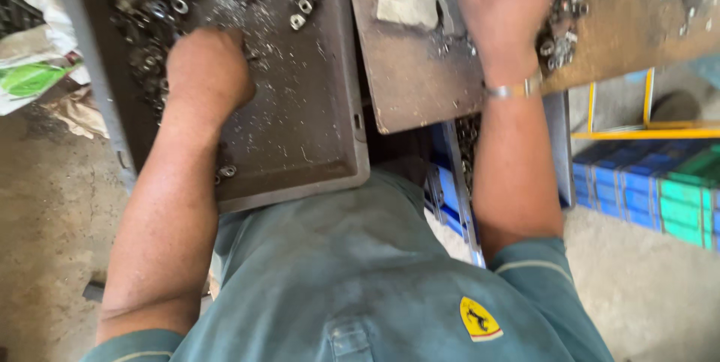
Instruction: The person repeatedly picks small metal parts from a tray, presses them against a grinding wheel to deburr edges, and places them into a bin below. The process is continuous and repetitive throughout the clip.
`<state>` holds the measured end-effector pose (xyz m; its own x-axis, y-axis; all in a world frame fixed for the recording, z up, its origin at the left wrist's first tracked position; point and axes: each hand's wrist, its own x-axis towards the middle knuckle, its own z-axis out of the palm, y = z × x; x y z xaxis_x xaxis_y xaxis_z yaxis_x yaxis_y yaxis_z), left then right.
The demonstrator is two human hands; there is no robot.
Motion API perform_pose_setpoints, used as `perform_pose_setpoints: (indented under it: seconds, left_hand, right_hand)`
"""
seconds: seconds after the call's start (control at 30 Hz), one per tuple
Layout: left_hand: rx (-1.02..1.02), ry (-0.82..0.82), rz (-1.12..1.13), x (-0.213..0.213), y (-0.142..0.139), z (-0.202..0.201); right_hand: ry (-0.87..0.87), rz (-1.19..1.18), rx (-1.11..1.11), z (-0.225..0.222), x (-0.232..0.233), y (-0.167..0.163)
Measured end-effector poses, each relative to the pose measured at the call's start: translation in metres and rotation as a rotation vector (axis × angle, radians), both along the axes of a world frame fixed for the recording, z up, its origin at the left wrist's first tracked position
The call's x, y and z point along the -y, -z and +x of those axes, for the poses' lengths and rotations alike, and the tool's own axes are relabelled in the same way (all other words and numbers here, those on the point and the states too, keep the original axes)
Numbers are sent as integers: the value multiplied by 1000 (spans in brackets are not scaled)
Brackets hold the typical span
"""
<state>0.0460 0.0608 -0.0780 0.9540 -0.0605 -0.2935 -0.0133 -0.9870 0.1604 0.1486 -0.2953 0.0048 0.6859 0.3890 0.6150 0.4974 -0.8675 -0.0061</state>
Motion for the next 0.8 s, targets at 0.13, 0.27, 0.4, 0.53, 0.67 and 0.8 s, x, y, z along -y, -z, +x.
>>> perform_pose_setpoints:
  seconds: [0.13, 0.27, 0.4, 0.53, 0.67, 0.8]
  left_hand:
    - [252, -83, -204, -2, -16, -4]
    - [402, -9, -705, 20, -46, -7]
    - [178, -108, -1149, 59, -77, -13]
    - [-32, -172, -1730, 80, -86, -11]
    - [112, -150, -1496, 73, -74, -6]
    - [278, -181, -1164, 65, -57, -1]
  right_hand:
    - [120, 267, 131, -34, 9, -17]
    - [37, 315, 71, -68, -7, -28]
    - [-282, 320, -369, -109, -38, -32]
    - [-355, 327, -346, -112, -55, -32]
    - [-244, 227, -219, -86, -46, -29]
    - [-61, 166, -137, -59, -24, -26]
